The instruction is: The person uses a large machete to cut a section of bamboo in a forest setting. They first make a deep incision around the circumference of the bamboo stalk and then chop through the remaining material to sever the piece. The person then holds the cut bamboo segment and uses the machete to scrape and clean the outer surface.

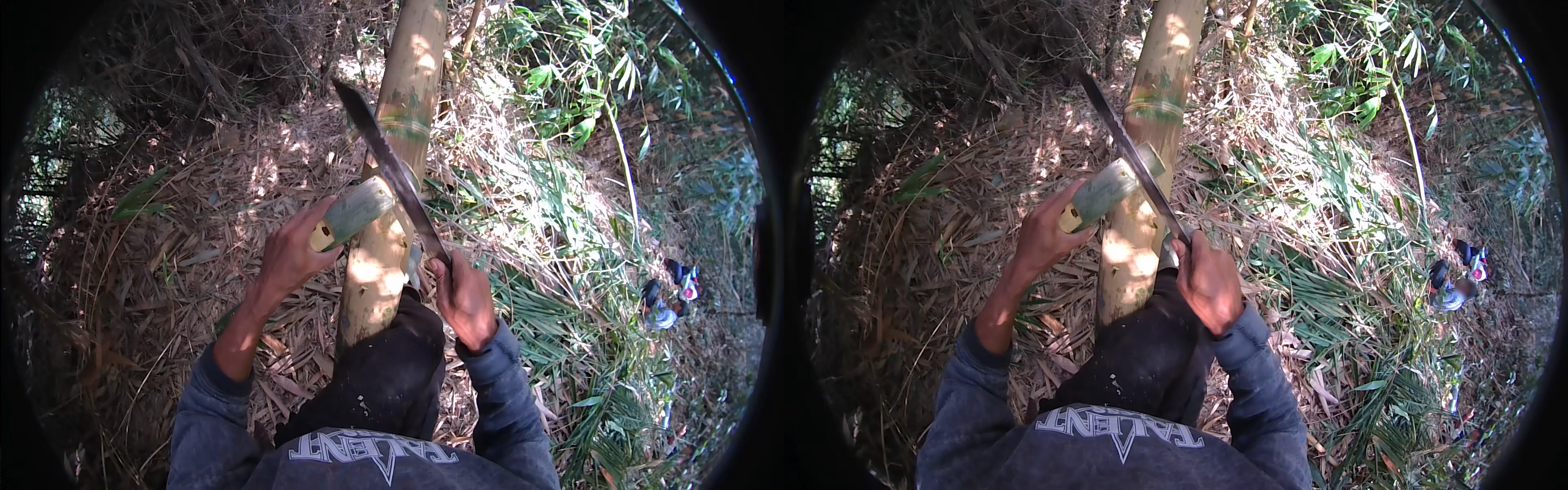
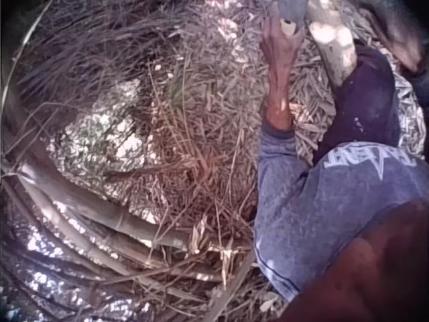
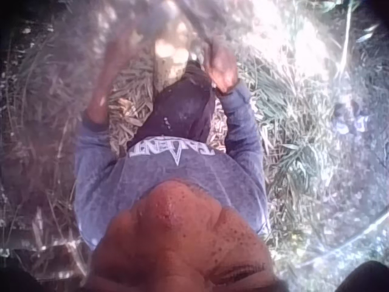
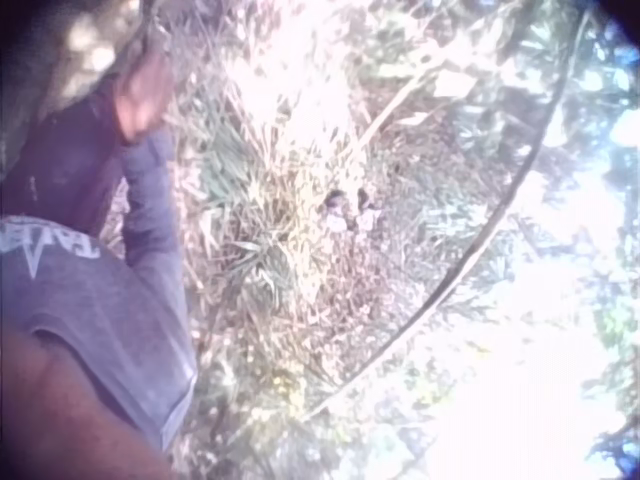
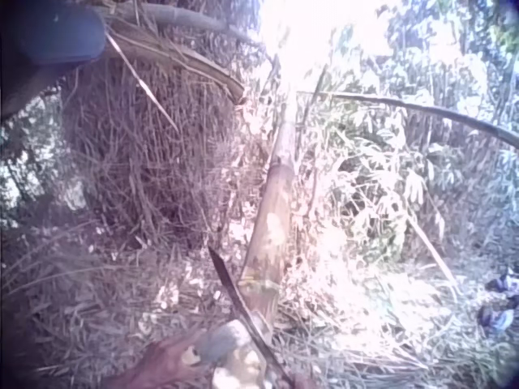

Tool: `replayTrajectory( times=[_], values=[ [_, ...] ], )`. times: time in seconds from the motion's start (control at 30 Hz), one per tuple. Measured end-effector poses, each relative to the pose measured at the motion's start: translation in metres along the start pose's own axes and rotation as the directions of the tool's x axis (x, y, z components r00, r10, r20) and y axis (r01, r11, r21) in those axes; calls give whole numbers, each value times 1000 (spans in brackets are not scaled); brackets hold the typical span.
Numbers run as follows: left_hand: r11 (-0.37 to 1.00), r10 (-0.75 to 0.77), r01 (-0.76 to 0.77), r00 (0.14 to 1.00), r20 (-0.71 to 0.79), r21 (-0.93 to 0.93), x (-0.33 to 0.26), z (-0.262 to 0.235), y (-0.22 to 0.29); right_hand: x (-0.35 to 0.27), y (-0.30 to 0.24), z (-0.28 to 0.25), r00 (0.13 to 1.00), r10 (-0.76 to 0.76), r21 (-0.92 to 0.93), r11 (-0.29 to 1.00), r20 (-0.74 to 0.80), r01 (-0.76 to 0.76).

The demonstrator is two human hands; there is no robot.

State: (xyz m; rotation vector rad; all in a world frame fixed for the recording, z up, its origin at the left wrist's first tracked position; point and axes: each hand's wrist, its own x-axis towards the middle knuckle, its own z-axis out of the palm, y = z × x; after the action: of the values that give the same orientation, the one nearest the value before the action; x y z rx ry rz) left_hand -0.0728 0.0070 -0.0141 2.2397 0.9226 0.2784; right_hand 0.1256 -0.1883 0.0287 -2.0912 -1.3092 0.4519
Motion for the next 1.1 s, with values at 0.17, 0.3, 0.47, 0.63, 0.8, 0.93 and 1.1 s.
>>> replayTrajectory(
  times=[0.17, 0.3, 0.47, 0.63, 0.8, 0.93, 1.1],
  values=[
    [1000, 11, -11, 1000, -10, -4, -4, 3, 0, 2, -19, 9, 972, -2, 323, 943, -234, 79],
    [1000, 6, -6, 1000, -4, 7, -2, 1, -1, 13, 23, 37, 1000, 12, -61, 998, -18, -13],
    [990, 49, -37, 995, 90, -133, 3, 0, -12, 15, 31, 36, 999, 42, 115, 993, -4, -41],
    [955, 38, 11, 986, 160, -295, 11, -5, -22, 14, 31, 26, 999, -33, 31, 999, 21, 32],
    [999, 45, -46, 998, -43, -23, -2, -1, 0, 5, -1, -9, 992, 96, 24, 995, 81, -98],
    [998, 30, -32, 999, -29, -50, -4, 3, -3, -2, -11, 2, 980, -13, 223, 973, -200, 59],
    [998, 5, -5, 1000, 1, -70, -1, -7, -2, 10, 19, 35, 998, 46, -10, 999, -41, -47]
  ],
)
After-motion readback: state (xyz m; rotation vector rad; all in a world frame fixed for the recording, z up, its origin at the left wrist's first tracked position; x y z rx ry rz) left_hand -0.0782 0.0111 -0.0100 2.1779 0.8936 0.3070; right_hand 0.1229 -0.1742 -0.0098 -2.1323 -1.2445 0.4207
